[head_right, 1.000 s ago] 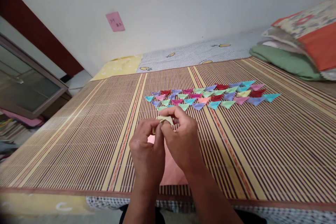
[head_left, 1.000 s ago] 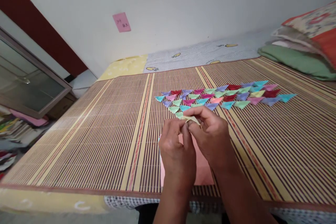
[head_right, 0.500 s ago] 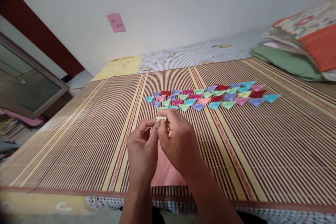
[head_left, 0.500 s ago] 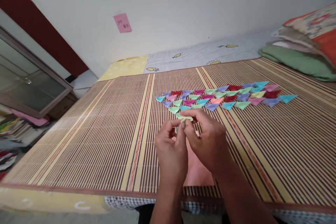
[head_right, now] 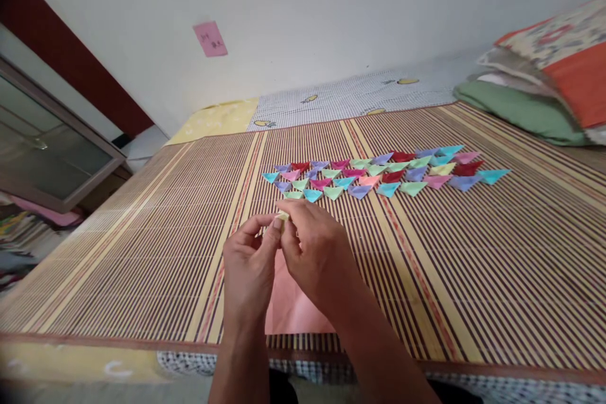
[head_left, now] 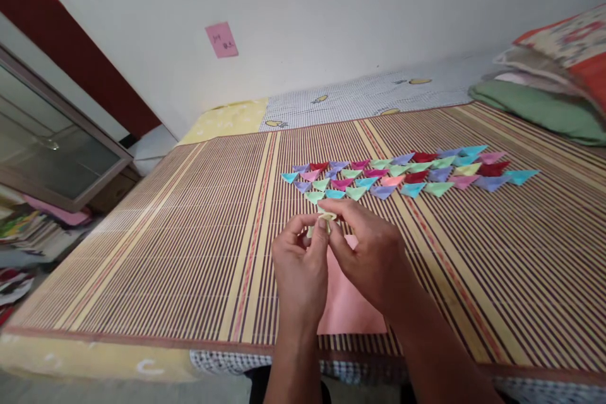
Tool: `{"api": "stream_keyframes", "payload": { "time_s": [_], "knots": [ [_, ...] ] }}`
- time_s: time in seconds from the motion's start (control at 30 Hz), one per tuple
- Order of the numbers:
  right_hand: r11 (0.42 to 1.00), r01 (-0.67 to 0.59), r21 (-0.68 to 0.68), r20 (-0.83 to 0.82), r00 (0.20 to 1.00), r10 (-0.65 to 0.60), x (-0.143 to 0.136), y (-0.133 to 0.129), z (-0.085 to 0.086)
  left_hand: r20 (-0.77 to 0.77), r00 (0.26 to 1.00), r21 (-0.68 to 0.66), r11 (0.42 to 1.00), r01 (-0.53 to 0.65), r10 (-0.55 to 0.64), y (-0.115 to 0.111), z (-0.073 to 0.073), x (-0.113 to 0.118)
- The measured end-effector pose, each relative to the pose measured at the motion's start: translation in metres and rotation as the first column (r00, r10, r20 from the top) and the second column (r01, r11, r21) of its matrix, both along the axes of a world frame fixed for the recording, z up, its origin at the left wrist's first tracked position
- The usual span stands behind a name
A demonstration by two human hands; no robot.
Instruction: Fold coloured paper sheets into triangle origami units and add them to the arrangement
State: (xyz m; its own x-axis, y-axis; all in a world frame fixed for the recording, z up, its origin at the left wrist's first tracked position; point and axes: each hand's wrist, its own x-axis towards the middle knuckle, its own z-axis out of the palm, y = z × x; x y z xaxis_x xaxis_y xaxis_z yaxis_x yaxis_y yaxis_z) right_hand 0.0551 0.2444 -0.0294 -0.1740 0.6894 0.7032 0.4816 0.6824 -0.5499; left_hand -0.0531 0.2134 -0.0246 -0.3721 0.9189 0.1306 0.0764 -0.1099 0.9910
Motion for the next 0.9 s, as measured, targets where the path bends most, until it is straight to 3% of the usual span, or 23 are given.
{"api": "stream_keyframes", "payload": {
  "time_s": [0.3, 0.4, 0.57, 0.73, 0.9],
  "knots": [
    [0.995, -0.081, -0.061, -0.059, 0.995, 0.077, -0.0038, -0.0016, 0.0025, 0.022, 1.000, 0.002, 1.000, -0.003, 0.003, 0.0007, -0.0038, -0.0004],
    [0.995, -0.062, -0.084, -0.071, 0.996, 0.056, -0.0036, -0.0022, 0.0028, -0.008, 1.000, 0.013, 1.000, -0.016, 0.016, 0.0002, -0.0020, -0.0010],
    [0.997, -0.043, -0.069, -0.041, 0.998, 0.040, -0.0011, -0.0017, 0.0008, 0.064, 0.995, 0.018, 0.997, 0.071, -0.072, -0.0008, 0.0051, -0.0016],
    [0.998, -0.061, -0.032, -0.011, 0.998, 0.061, -0.0023, -0.0017, 0.0006, 0.046, 0.999, -0.008, 1.000, 0.009, -0.009, -0.0007, 0.0048, -0.0031],
    [0.998, -0.034, -0.057, -0.025, 0.999, 0.033, -0.0021, -0.0009, 0.0007, 0.036, 0.998, 0.022, 0.998, 0.056, -0.057, -0.0017, 0.0051, -0.0043]
  ]
}}
